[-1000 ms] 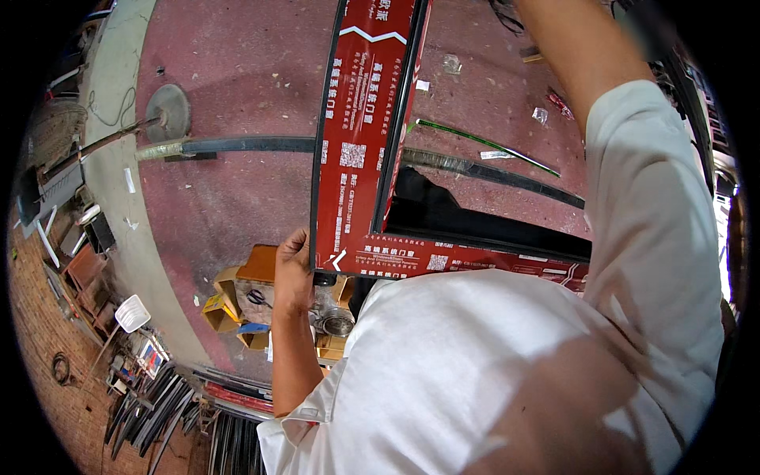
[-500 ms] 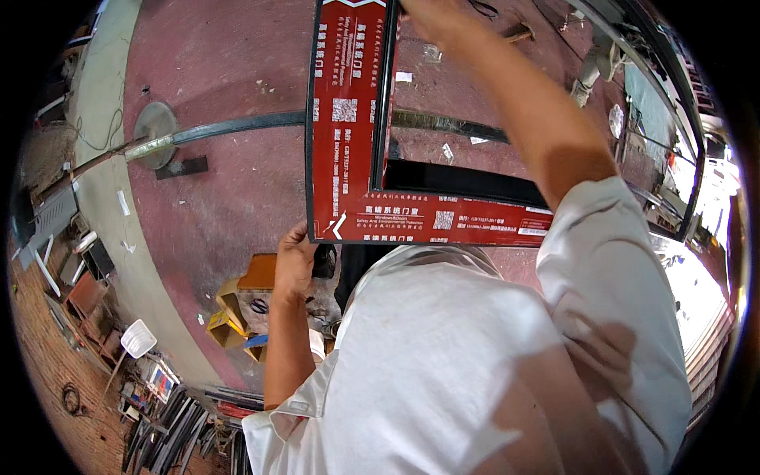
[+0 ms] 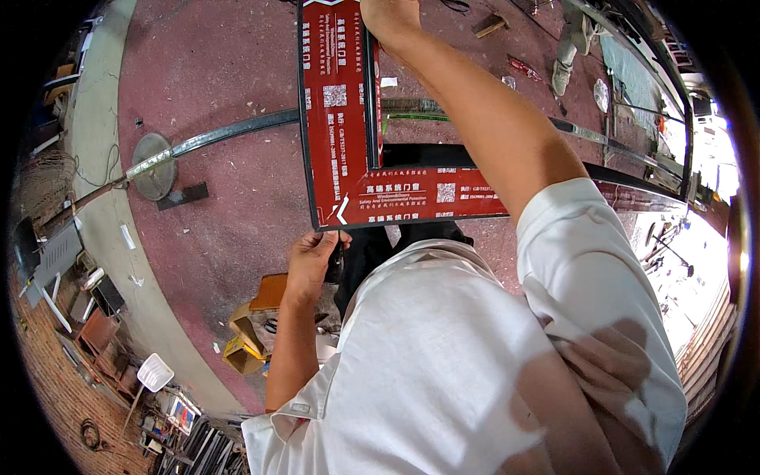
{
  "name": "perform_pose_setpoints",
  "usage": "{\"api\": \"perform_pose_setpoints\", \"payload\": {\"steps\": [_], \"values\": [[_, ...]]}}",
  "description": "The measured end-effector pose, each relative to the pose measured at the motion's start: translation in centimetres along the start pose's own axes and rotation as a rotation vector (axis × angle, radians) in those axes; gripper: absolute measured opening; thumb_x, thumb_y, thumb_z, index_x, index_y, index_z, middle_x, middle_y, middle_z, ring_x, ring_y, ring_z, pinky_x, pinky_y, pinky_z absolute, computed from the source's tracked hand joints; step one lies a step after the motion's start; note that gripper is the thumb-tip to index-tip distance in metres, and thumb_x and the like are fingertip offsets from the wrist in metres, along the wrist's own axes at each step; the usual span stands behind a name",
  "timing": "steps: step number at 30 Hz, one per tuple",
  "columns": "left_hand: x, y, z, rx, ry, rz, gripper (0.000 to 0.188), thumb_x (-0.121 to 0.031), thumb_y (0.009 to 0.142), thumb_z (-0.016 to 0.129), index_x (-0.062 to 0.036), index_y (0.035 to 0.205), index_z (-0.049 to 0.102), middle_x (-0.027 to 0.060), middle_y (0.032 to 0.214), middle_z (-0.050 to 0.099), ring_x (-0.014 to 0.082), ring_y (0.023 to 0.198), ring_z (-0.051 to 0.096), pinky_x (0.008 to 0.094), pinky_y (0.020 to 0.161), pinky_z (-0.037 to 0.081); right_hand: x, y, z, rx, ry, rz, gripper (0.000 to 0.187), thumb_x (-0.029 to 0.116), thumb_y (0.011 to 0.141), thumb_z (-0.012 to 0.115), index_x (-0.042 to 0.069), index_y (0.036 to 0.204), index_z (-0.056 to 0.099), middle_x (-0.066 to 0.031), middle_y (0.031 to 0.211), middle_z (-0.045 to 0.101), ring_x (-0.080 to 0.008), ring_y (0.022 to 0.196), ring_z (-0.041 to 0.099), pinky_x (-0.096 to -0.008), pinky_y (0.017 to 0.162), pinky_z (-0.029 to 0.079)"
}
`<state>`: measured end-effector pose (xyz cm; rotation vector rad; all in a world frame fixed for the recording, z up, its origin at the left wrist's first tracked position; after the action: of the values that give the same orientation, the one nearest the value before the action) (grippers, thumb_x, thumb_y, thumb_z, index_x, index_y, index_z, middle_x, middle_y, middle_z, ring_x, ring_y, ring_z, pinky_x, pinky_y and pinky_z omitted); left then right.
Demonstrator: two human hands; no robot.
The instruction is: The person measures a large metal window frame with a tape measure, marks it with a marker, and then uses a miter saw to cut the frame. The person works in a workshop environment with various tools and materials visible.
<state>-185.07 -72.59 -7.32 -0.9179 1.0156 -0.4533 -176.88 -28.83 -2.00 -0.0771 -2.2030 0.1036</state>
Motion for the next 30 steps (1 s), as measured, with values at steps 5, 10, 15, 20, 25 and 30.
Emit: {"api": "perform_pose_setpoints", "payload": {"steps": [5,10,15,20,25,30], "values": [[0.7,-0.5,0.3,0.059,0.049,-0.009,0.026,-0.025,0.104,0.065,-0.0023,0.095,0.074,0.0039,0.09,0.072,0.0113,0.083,0.063,0.0259,0.08,0.05,-2.8,-3.6,0.2,0.007,0.021,-0.005,0.065,0.049,0.104,0.037,-0.008,0.113,0.067,-0.0374,0.106,0.068,-0.053,0.104,0.066,-0.0553,0.09,0.053],[1.6,-0.6,-0.1,0.078,0.105,-0.019,0.025,-0.028,0.102,0.069,-0.0053,0.093,0.074,0.0046,0.09,0.074,0.0119,0.082,0.066,0.0275,0.076,0.052,-1.1,-11.5,-2.0,0.125,0.092,0.038,0.086,0.061,0.105,0.023,-0.013,0.112,0.067,-0.04,0.109,0.066,-0.0538,0.111,0.064,-0.0553,0.093,0.051],[1.8,-1.0,0.7,0.094,0.147,-0.04,0.026,-0.028,0.103,0.066,-0.0044,0.094,0.074,0.0041,0.09,0.072,0.0117,0.083,0.064,0.0269,0.078,0.05,0.0,-12.8,-2.9,0.14,0.104,0.047,0.072,0.052,0.108,0.027,-0.008,0.106,0.068,-0.0407,0.102,0.067,-0.0594,0.1,0.065,-0.0599,0.092,0.054],[1.5,-0.9,2.3,0.157,0.181,-0.027,0.027,-0.023,0.106,0.061,-0.0014,0.096,0.073,0.0036,0.091,0.071,0.0116,0.085,0.061,0.026,0.083,0.049,-1.0,-12.3,-3.0,0.084,0.035,0.032,0.074,0.051,0.108,0.026,-0.011,0.104,0.067,-0.0413,0.102,0.067,-0.059,0.1,0.065,-0.0593,0.092,0.054],[2.1,-0.7,3.7,0.204,0.158,-0.027,0.027,-0.023,0.106,0.061,-0.001,0.096,0.072,0.0038,0.091,0.071,0.0116,0.085,0.061,0.0254,0.082,0.049,-0.2,-14.2,-5.6,0.061,-0.092,-0.086,0.063,0.052,0.106,0.04,-0.006,0.104,0.065,-0.0324,0.105,0.069,-0.049,0.101,0.068,-0.052,0.089,0.053],[2.8,-1.7,5.5,0.218,0.161,0.022,0.025,-0.022,0.106,0.062,-0.0016,0.096,0.072,0.0032,0.092,0.071,0.0109,0.085,0.062,0.0257,0.082,0.05,3.6,-26.1,-14.9,0.005,0.225,-0.743,0.011,0.008,0.091,0.068,0.004,0.092,0.058,-0.0128,0.078,0.061,-0.0344,0.066,0.063,-0.0426,0.056,0.052]]}}
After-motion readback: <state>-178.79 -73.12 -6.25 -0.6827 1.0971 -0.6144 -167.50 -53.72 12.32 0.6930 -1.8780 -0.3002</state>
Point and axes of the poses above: each hand's wrist, its own y-axis towards the middle knuckle, its own z-axis out of the palm, x = y × z, the point moved 7 cm from there along y, towards the middle knuckle
